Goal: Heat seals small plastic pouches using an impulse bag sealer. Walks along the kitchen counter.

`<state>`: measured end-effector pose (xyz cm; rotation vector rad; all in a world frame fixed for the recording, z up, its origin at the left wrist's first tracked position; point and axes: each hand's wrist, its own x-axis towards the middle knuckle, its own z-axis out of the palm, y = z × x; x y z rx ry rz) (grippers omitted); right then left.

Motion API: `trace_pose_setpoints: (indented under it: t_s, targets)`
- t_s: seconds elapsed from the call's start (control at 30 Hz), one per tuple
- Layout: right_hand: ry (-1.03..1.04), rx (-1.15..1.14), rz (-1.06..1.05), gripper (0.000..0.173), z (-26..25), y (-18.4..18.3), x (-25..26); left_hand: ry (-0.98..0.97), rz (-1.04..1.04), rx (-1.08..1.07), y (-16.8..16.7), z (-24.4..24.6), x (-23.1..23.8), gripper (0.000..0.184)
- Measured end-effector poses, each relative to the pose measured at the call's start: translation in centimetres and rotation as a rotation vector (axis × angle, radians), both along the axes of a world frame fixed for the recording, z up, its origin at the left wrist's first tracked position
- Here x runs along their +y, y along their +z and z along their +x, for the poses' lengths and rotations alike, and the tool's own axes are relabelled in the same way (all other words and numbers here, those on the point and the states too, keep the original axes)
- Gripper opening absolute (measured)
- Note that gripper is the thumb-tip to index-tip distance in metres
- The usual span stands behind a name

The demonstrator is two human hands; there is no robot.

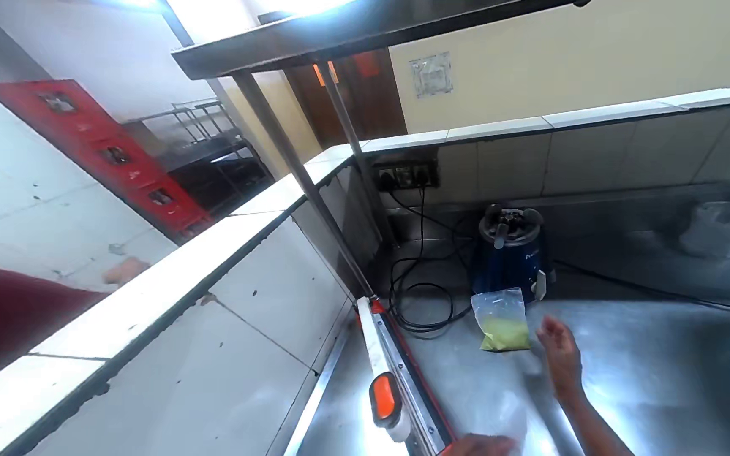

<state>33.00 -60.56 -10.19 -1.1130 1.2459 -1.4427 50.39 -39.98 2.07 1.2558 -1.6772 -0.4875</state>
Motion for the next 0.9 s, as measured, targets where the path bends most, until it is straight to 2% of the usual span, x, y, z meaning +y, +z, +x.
trace_pose_setpoints:
  t_s: [0.1, 0.17, 0.23, 0.27, 0.3, 0.37, 0.47, 0.53, 0.6, 0.67, 0.73, 0.77, 0.83, 0.9]
  targets:
    - [0.263, -0.313, 0.281, 0.037, 0.3, -0.5, 6.6, 0.184, -0.011, 0.088, -1.1, -1.3, -2.1, 0.020]
    - [0.491, -0.568, 0.488, 0.052, 1.3, -0.3, 9.9, 0.267, 0.004, 0.171, -2.1, -2.1, -3.3, 0.020]
    - [0.734, -0.901, 0.536, 0.071, 2.2, -1.5, 11.2, 0.337, 0.064, 0.245, -3.0, -2.7, -3.9, 0.019]
    - [0.782, -1.030, 0.541, 0.073, 3.1, -1.8, 11.0, 0.373, 0.100, 0.263, -3.4, -2.7, -4.1, 0.019]
    - [0.772, -1.055, 0.528, 0.067, 4.0, -1.7, 10.6, 0.408, 0.138, 0.266, -3.8, -2.5, -4.1, 0.020]
    - [0.766, -0.928, 0.512, 0.049, 5.4, -1.9, 8.8, 0.487, 0.215, 0.273, -3.9, -1.5, -3.5, 0.024]
    - [0.870, -0.639, 0.577, 0.044, 7.0, -1.6, 5.3, 0.642, 0.246, 0.406, -4.2, 1.2, -2.0, 0.031]
    - [0.904, -0.507, 0.656, 0.043, 8.8, -1.3, 3.7, 0.814, 0.175, 0.523, -4.6, 4.0, -0.8, 0.033]
    - [0.963, -0.388, 0.679, 0.047, 10.5, -0.7, 3.0, 0.830, -0.033, 0.488, -3.3, 6.8, 0.1, 0.035]
    - [0.996, -0.285, 0.678, 0.053, 11.9, -0.3, 2.9, 0.632, -0.238, 0.331, -0.8, 9.0, 0.1, 0.044]
    - [1.002, -0.169, 0.659, 0.060, 13.0, -0.2, 2.7, 0.465, -0.227, 0.042, 2.4, 9.0, -0.5, 0.065]
    - [0.990, -0.132, 0.648, 0.062, 13.3, -0.1, 2.6, 0.415, -0.179, -0.154, 3.4, 8.4, -0.7, 0.070]
    - [0.958, -0.088, 0.625, 0.064, 13.5, 0.1, 2.5, 0.410, -0.093, -0.480, 3.3, 6.3, -1.0, 0.058]
    - [0.933, -0.050, 0.624, 0.064, 13.4, 0.2, 2.4, 0.427, -0.065, -0.589, 0.1, 4.8, -0.7, 0.044]
